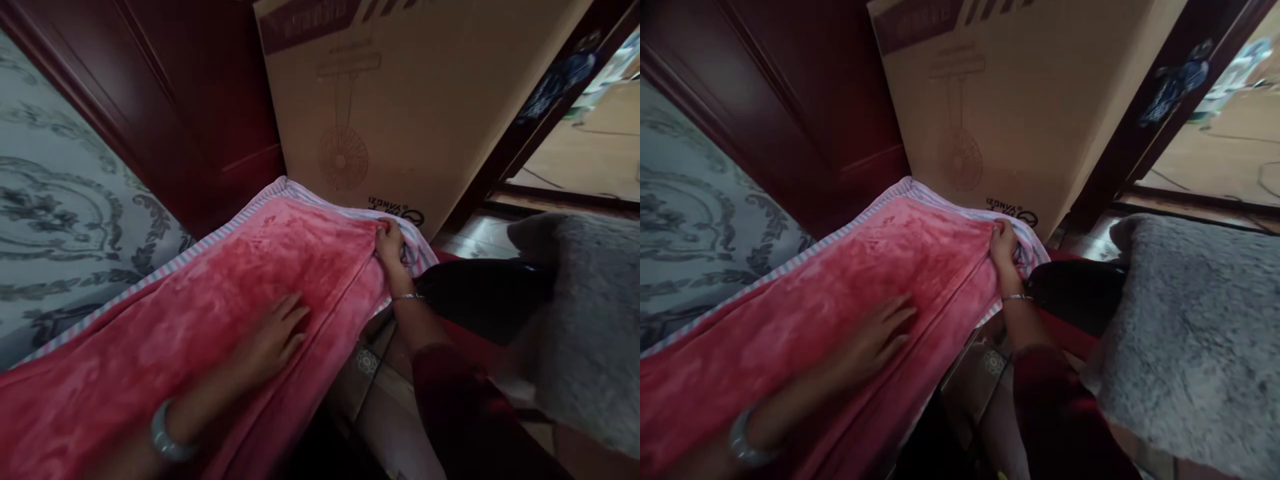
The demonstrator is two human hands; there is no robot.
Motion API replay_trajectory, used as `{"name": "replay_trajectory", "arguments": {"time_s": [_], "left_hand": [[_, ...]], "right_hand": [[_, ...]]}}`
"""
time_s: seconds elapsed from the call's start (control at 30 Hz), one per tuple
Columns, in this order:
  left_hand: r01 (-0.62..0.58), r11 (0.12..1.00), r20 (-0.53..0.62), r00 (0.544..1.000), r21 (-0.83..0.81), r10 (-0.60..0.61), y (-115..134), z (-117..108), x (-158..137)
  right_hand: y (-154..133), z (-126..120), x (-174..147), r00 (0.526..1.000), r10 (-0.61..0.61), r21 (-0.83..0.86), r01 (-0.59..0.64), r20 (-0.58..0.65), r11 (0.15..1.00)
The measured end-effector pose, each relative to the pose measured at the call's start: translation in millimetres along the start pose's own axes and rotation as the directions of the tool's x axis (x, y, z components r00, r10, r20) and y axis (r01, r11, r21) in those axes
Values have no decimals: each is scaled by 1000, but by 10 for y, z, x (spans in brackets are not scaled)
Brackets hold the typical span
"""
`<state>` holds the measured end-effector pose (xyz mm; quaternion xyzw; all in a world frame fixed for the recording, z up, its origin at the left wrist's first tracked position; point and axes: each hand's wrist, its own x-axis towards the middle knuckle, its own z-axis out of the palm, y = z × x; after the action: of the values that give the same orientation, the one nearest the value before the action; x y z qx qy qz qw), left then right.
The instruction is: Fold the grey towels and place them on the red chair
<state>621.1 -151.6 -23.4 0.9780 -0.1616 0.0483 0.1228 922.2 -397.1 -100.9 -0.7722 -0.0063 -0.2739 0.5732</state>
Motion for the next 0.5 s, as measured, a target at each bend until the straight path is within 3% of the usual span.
{"name": "replay_trajectory", "arguments": {"time_s": [0.23,0.37,0.5], "left_hand": [[136,968,-194,976,210,-95,398,38,-1434],[253,891,-206,961,377,-186,581,67,-1874],[358,824,-138,933,439,-332,752,8,-2141]], "right_hand": [[78,-8,44,1000,-5,-45,5,1,999],[14,-51,23,999,40,-99,-40,-3,994],[-128,-130,-25,998,69,-154,-70,-12,986]]}}
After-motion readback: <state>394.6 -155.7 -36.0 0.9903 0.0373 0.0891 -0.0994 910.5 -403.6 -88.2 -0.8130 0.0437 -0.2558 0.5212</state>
